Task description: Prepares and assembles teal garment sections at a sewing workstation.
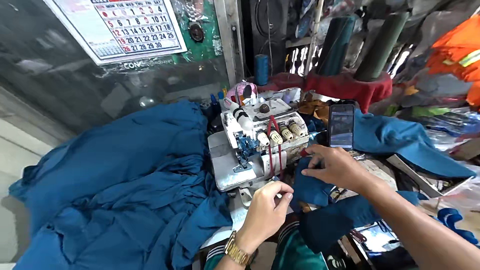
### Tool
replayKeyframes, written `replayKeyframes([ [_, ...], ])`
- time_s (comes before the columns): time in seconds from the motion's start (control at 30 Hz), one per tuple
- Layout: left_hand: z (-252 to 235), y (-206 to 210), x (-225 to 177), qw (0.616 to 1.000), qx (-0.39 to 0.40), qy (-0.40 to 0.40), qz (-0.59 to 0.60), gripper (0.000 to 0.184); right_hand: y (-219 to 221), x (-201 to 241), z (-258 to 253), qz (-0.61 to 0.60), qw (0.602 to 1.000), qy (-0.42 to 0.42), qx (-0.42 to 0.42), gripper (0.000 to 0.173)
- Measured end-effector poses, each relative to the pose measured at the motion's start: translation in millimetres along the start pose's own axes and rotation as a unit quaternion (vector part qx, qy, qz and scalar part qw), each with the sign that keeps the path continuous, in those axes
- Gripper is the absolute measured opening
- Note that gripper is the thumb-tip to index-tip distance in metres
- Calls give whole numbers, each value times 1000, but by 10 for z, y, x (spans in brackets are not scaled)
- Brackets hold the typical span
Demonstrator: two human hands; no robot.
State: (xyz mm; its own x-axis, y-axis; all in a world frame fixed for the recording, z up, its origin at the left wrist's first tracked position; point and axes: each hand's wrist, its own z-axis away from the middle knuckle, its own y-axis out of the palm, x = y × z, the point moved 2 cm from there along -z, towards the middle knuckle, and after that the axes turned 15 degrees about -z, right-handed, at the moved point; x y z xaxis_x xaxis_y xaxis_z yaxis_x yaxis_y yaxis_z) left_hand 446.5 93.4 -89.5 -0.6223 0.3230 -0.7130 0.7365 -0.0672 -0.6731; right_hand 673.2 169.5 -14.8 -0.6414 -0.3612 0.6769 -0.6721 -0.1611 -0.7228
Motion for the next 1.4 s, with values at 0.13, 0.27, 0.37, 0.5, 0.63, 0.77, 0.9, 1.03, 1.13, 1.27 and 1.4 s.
replayKeyframes([
  [0.13, 173, -123, 157, 1000, 29, 9, -9, 20, -55, 26, 72, -6, 1000, -30, -4, 35],
  [0.27, 166, -65, 223, 998, 55, 1, -20, 21, -13, 14, 151, 1, 999, -40, 7, 39],
  [0.37, 102, -34, 147, 998, 62, -5, -13, 20, 13, -28, 187, -10, 998, -55, -24, 38],
  [0.5, -85, -39, -37, 999, 24, -29, 16, 20, 49, -18, 260, -3, 998, -60, -35, 35],
  [0.63, -306, 60, -150, 998, -20, -60, 17, 20, 103, -83, 241, -6, 996, -72, -49, 38],
  [0.77, -437, 153, -263, 994, 14, -105, -26, 35, -74, 59, 376, -18, 993, -59, -99, 34],
  [0.9, -550, 223, -313, 985, 76, -144, -59, 62, -211, -136, 687, -28, 980, 49, -189, 34],
  [1.03, -653, 227, -337, 983, 56, -140, -104, 63, 33, -385, 803, -139, 971, 111, -160, 53],
  [1.13, -699, 162, -399, 983, 25, -126, -129, 59, 100, -429, 815, -162, 962, 119, -184, 63],
  [1.27, -783, 81, -498, 977, 51, -144, -151, 67, 90, -451, 780, -172, 959, 115, -192, 61],
  [1.4, -818, 102, -530, 981, 64, -136, -124, 53, 72, -459, 787, -195, 954, 95, -205, 56],
])
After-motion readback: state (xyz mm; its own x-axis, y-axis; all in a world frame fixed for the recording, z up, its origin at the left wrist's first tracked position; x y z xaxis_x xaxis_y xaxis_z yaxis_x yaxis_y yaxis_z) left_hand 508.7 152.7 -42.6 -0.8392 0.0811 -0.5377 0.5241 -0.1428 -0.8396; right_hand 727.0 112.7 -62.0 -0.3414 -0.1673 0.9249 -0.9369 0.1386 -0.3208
